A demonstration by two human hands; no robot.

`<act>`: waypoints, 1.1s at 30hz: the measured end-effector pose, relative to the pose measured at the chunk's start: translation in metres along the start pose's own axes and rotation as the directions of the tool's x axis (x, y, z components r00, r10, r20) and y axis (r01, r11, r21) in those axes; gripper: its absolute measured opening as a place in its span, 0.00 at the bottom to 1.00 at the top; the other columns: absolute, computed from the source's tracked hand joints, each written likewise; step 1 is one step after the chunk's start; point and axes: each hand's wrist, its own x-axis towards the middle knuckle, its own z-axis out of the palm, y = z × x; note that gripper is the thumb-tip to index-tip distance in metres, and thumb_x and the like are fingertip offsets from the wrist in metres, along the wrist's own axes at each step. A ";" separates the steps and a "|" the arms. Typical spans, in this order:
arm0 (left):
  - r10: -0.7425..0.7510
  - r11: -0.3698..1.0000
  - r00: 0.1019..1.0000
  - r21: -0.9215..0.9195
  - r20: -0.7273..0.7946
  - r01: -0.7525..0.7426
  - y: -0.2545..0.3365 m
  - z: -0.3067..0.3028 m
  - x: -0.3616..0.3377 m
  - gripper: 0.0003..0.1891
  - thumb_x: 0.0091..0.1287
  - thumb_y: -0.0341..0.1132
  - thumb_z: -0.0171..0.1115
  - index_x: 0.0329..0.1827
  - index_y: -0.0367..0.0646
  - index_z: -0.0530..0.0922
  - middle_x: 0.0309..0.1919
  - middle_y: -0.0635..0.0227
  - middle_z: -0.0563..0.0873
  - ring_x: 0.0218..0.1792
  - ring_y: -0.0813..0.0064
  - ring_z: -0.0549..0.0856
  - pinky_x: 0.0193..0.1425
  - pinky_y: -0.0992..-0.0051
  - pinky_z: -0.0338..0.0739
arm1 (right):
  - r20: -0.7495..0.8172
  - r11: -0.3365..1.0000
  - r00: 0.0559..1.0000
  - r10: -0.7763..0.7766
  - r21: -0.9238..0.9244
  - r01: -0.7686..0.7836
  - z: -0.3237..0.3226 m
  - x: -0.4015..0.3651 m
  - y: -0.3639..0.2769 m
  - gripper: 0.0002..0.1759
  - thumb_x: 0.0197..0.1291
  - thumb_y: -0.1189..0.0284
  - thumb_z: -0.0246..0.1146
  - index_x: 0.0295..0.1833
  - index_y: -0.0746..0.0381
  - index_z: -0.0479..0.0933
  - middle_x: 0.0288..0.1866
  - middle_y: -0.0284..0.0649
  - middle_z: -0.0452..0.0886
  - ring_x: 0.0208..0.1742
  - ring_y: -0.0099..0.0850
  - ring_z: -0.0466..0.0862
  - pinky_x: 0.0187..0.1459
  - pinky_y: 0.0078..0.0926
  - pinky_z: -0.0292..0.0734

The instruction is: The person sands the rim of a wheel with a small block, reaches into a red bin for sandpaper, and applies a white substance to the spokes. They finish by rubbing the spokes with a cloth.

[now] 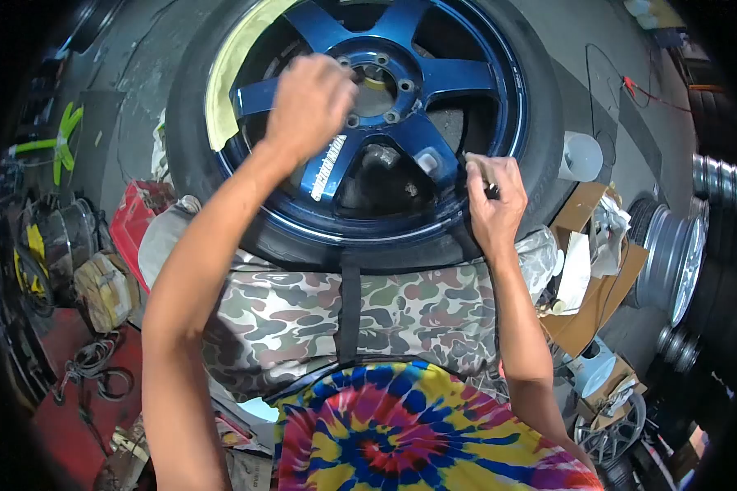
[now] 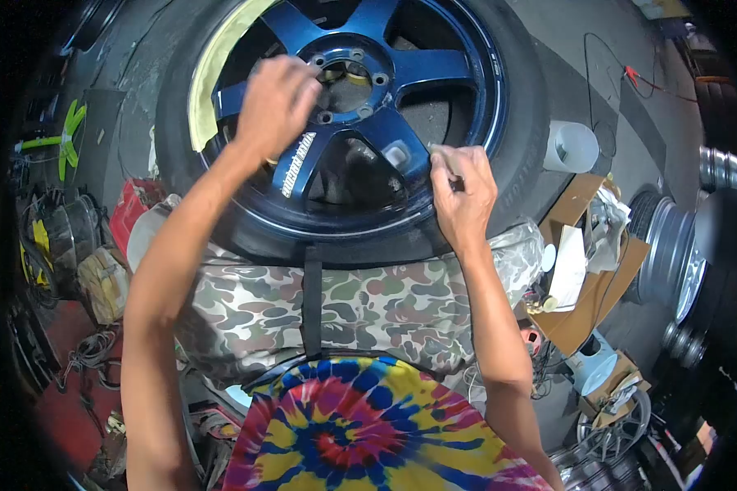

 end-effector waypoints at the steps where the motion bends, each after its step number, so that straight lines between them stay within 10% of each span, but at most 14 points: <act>1: 0.092 0.995 0.986 -0.040 0.138 -0.087 0.030 -0.010 -0.004 0.16 0.75 0.42 0.68 0.57 0.40 0.88 0.51 0.59 0.86 0.54 0.57 0.84 0.59 0.57 0.79 | -0.063 1.000 0.998 0.012 0.028 -0.010 0.001 0.001 0.003 0.06 0.69 0.79 0.72 0.49 0.66 0.89 0.40 0.44 0.85 0.39 0.33 0.86 0.44 0.29 0.81; 3: 0.133 0.987 0.920 -0.136 0.368 -0.088 0.083 -0.011 -0.021 0.22 0.76 0.44 0.68 0.64 0.39 0.85 0.49 0.60 0.83 0.52 0.59 0.82 0.57 0.60 0.79 | -0.068 0.993 0.992 0.109 0.046 -0.106 0.001 0.000 0.006 0.05 0.72 0.77 0.71 0.47 0.67 0.86 0.41 0.43 0.88 0.39 0.30 0.89 0.45 0.28 0.82; 11: 0.035 0.999 0.908 -0.018 0.417 -0.030 0.142 0.015 -0.044 0.36 0.79 0.46 0.65 0.83 0.33 0.69 0.50 0.57 0.82 0.52 0.59 0.83 0.56 0.59 0.82 | 0.045 0.850 0.931 0.363 0.393 -0.351 0.002 -0.002 0.009 0.12 0.85 0.67 0.60 0.57 0.67 0.71 0.40 0.43 0.90 0.33 0.24 0.88 0.40 0.27 0.83; 25: -0.030 0.998 0.864 -0.028 0.503 0.051 0.151 0.013 -0.046 0.33 0.80 0.45 0.63 0.83 0.39 0.70 0.50 0.53 0.86 0.48 0.53 0.89 0.50 0.55 0.86 | 0.028 0.994 0.999 0.042 0.100 -0.044 0.002 0.000 0.017 0.10 0.80 0.72 0.63 0.51 0.69 0.75 0.42 0.53 0.80 0.40 0.49 0.83 0.45 0.44 0.78; 33: -0.076 0.995 0.896 -0.023 0.439 0.095 0.149 0.017 -0.042 0.31 0.80 0.45 0.64 0.78 0.33 0.72 0.48 0.52 0.88 0.47 0.52 0.90 0.50 0.56 0.87 | 0.014 0.998 1.000 -0.016 0.057 0.016 0.003 0.001 0.015 0.08 0.75 0.75 0.68 0.48 0.69 0.78 0.44 0.48 0.82 0.42 0.42 0.84 0.48 0.38 0.79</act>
